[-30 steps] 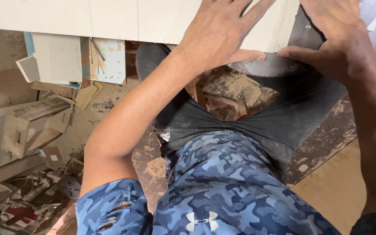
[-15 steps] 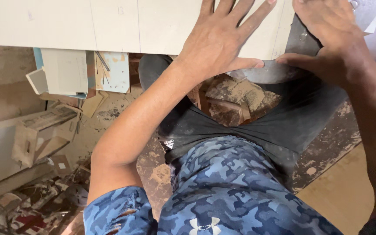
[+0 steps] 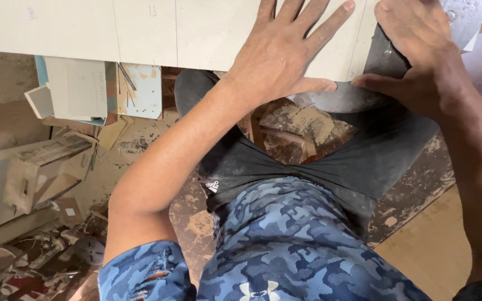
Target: The person smooths the edges of a rectangular wooden plank using a sanding block against a curved metal surface. The person repeatedly rubs the plank's edges and flips it to work on different sides.
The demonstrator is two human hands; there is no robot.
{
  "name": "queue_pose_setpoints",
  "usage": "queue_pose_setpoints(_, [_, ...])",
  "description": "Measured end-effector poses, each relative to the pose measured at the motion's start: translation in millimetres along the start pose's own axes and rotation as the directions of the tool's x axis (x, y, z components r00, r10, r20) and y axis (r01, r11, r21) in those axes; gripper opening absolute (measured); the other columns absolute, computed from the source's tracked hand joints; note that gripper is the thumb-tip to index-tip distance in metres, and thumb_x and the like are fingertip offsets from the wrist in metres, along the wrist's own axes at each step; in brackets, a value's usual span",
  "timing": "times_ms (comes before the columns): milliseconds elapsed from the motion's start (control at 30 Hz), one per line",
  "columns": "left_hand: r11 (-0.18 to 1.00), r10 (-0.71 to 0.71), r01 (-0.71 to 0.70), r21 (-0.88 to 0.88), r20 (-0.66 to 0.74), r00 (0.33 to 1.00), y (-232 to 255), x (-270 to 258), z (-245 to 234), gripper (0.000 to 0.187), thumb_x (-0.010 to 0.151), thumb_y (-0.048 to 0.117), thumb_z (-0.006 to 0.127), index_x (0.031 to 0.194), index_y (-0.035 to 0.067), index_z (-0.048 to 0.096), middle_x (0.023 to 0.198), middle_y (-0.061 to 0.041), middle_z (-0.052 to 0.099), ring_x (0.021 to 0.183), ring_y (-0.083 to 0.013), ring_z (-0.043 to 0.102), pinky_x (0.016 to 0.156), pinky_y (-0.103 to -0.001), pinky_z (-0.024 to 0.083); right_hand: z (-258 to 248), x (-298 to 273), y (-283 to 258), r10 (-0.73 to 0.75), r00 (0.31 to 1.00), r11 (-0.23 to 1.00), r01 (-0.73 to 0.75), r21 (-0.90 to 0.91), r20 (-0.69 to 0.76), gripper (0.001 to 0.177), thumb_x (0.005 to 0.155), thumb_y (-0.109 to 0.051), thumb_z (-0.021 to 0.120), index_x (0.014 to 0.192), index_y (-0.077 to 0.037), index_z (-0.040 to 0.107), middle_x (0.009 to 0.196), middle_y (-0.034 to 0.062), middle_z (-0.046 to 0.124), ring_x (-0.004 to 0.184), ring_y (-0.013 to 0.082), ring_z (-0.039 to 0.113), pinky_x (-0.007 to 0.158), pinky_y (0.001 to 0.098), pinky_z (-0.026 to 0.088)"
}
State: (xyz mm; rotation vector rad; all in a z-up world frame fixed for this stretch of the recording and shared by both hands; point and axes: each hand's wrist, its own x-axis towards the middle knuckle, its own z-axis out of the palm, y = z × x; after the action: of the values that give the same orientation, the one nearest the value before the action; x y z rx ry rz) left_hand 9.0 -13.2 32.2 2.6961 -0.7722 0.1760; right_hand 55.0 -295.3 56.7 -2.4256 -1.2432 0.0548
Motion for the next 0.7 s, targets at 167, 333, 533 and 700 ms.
queue_pose_setpoints(167, [0.999,0.015,-0.016,0.035,0.033,0.999,3,1,-5,0.106,0.088,0.074,0.079,0.164,0.015,0.035,0.163,-0.016,0.037,0.150,-0.0392,0.030,0.122,-0.066,0.023,-3,-1,-1,0.054,0.998,0.998,-0.054,-0.012,0.025,0.090,0.080,-0.033,0.090,0.152,0.007,0.053,0.157,0.0267,0.053,0.151,0.0425,0.045,0.128,0.0500,0.035])
queue_pose_setpoints(333, [0.996,0.047,-0.049,0.073,0.031,0.998,2,2,-12,0.105,0.090,0.073,0.079,0.163,0.012,0.036,0.164,-0.019,0.034,0.152,-0.0423,0.028,0.124,-0.069,0.018,-6,4,-9,0.097,0.995,0.995,-0.097,0.005,0.029,0.091,0.074,-0.032,0.090,0.148,0.008,0.053,0.155,0.0264,0.052,0.148,0.0440,0.044,0.123,0.0508,0.035])
queue_pose_setpoints(533, [0.998,0.047,-0.049,0.044,0.049,0.998,1,0,-14,0.105,0.090,0.073,0.078,0.163,0.012,0.036,0.165,-0.019,0.033,0.152,-0.0422,0.028,0.124,-0.069,0.018,-8,12,-18,0.127,0.991,0.992,-0.127,0.017,0.033,0.090,0.073,-0.030,0.089,0.147,0.007,0.054,0.154,0.0264,0.051,0.147,0.0435,0.044,0.121,0.0508,0.036])
queue_pose_setpoints(700, [0.998,0.030,-0.032,0.053,0.040,0.999,-2,2,-12,0.105,0.088,0.074,0.078,0.163,0.015,0.035,0.164,-0.016,0.034,0.151,-0.0404,0.029,0.123,-0.068,0.020,-9,12,-13,0.099,0.993,0.995,-0.099,0.006,0.058,0.093,0.072,-0.030,0.091,0.148,0.007,0.053,0.150,0.0247,0.054,0.144,0.0417,0.047,0.120,0.0510,0.037])
